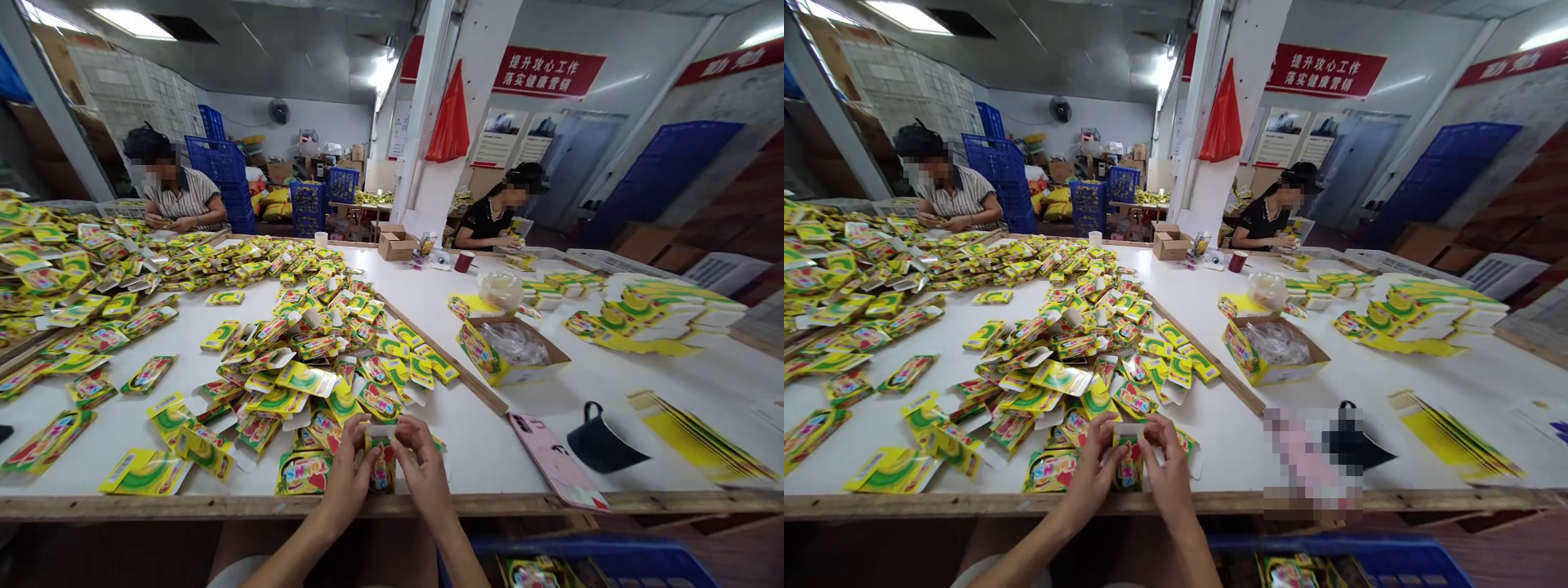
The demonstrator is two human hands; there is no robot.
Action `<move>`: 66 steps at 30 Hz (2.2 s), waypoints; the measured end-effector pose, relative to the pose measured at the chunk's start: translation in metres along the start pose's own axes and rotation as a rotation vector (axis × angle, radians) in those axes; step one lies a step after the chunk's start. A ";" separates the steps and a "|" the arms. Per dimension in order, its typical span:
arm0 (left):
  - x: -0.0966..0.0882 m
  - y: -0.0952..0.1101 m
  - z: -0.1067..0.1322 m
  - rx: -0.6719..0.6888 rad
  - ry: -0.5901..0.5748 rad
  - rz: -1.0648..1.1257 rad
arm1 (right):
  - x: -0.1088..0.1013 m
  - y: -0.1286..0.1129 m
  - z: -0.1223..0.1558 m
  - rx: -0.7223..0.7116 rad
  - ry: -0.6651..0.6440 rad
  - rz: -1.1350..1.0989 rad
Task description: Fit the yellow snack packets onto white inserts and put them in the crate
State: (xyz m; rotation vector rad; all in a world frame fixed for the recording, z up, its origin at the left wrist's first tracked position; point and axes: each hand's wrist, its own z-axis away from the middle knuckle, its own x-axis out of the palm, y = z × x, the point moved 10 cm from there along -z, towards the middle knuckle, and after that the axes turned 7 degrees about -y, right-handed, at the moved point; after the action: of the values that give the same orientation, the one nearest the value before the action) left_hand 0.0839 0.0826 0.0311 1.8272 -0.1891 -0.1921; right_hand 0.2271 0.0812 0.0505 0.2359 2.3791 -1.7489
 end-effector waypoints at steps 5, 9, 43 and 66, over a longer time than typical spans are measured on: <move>0.002 0.019 0.001 0.057 -0.076 -0.101 | 0.004 -0.016 0.006 -0.085 -0.072 0.124; 0.000 0.025 0.001 0.023 -0.055 -0.110 | 0.003 -0.019 0.008 -0.064 -0.047 0.120; -0.003 0.018 0.001 0.054 -0.094 -0.141 | 0.010 0.006 0.015 -0.007 0.034 0.062; -0.010 0.036 0.015 0.079 -0.169 -0.338 | -0.056 0.028 0.009 0.168 -0.136 1.000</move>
State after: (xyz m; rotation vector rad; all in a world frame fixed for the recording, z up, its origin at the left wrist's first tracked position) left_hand 0.0697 0.0615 0.0623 1.9138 -0.0036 -0.5837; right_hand 0.2882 0.0796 0.0350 1.0618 1.5309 -1.3614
